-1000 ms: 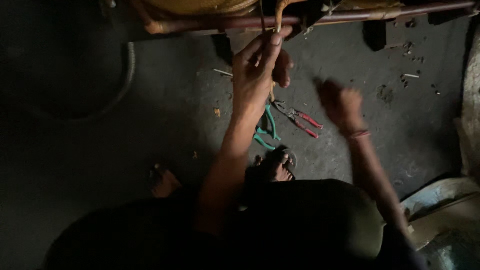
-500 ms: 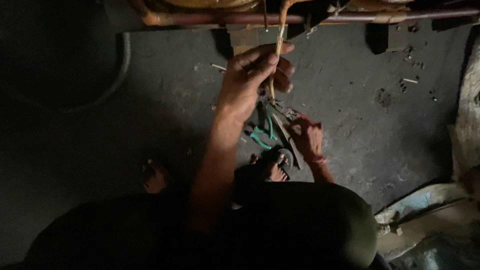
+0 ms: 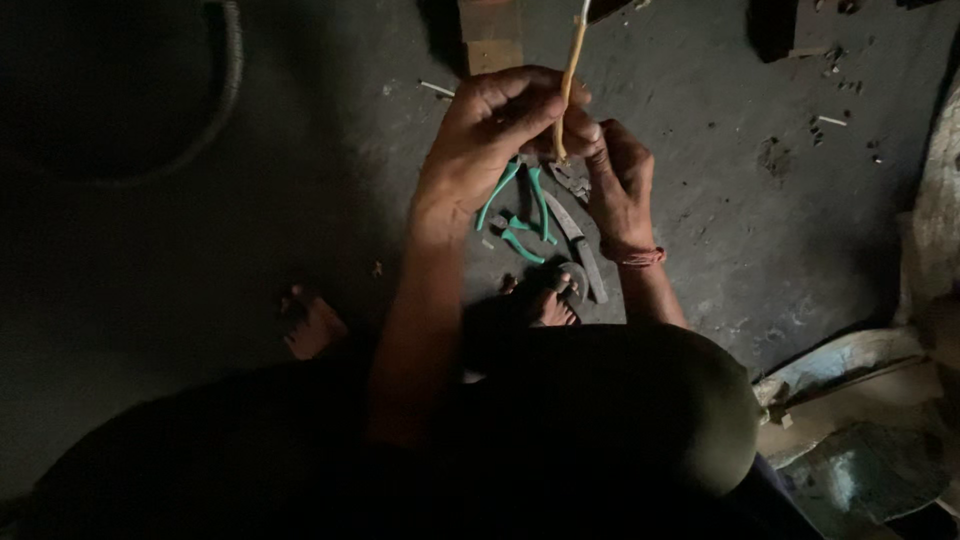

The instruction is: The person sits on the floor and uses a knife to peel the outer layer off a thin bamboo stick. They rotate the stick and scrape the surface repeatedly, removing strips of material.

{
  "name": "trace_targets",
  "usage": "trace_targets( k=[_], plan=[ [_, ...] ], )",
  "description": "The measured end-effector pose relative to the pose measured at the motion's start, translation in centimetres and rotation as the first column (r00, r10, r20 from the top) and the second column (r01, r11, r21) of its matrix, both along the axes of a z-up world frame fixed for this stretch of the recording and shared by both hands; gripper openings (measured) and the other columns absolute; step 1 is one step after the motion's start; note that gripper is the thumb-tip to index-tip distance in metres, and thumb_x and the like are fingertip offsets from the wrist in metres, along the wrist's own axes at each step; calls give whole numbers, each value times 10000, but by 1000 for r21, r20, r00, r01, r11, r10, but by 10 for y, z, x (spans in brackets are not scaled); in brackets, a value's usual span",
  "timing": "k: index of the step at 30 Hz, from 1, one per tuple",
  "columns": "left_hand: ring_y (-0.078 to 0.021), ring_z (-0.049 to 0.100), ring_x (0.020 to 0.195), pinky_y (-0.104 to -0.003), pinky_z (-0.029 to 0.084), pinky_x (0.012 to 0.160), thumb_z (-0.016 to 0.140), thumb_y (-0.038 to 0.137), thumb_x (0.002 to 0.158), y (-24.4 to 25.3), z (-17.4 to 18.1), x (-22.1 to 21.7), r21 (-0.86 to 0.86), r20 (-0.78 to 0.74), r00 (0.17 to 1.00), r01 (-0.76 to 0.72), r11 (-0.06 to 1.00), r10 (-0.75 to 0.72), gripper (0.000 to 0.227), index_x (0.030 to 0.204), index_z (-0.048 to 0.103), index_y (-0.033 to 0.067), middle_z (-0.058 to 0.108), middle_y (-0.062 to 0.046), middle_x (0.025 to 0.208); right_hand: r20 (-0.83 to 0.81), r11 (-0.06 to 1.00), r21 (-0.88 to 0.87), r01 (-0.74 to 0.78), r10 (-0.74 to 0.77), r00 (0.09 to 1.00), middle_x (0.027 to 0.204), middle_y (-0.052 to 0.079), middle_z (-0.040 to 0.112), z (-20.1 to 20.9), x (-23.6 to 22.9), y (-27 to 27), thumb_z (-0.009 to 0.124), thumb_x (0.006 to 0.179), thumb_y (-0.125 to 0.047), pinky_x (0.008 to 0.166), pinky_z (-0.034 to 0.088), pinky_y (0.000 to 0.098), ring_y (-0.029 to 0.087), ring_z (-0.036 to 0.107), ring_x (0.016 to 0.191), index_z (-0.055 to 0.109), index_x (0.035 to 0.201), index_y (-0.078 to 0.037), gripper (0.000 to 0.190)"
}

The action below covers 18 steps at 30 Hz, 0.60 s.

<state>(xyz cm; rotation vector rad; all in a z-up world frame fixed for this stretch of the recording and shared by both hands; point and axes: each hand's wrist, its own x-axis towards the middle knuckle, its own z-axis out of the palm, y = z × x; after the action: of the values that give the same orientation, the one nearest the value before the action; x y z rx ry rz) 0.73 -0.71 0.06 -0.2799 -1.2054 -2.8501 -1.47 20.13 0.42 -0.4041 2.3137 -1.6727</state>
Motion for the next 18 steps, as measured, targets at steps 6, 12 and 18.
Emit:
trace_targets(
  k=[6,12,18],
  plan=[
    [-244,802,916,-360,715,827,710,51,1021,2,-4,5,-126,-28,998,-59,990,56,156,1156,690,-25,767,-160,1006,35,995,-94,36,-33,999,969,45,696,-12,8,4,600,1130,-270,791,510,280,106,614,885,653,1077,31,311],
    [-244,792,832,-372,722,770,716,5,1026,18,-5,3,-146,-2,987,-158,977,159,65,1061,697,-46,755,-167,963,73,987,-121,102,-93,993,948,69,730,-4,2,-7,640,1079,-243,793,573,294,136,688,867,654,1048,14,259],
    [-230,797,895,-396,706,856,636,90,1039,13,-3,10,95,107,988,104,990,-114,171,1139,705,-30,770,-147,1000,-244,1000,-26,-12,6,970,1037,118,725,44,-40,-18,546,1178,-378,887,560,387,200,685,962,690,1074,1,419]
  ],
)
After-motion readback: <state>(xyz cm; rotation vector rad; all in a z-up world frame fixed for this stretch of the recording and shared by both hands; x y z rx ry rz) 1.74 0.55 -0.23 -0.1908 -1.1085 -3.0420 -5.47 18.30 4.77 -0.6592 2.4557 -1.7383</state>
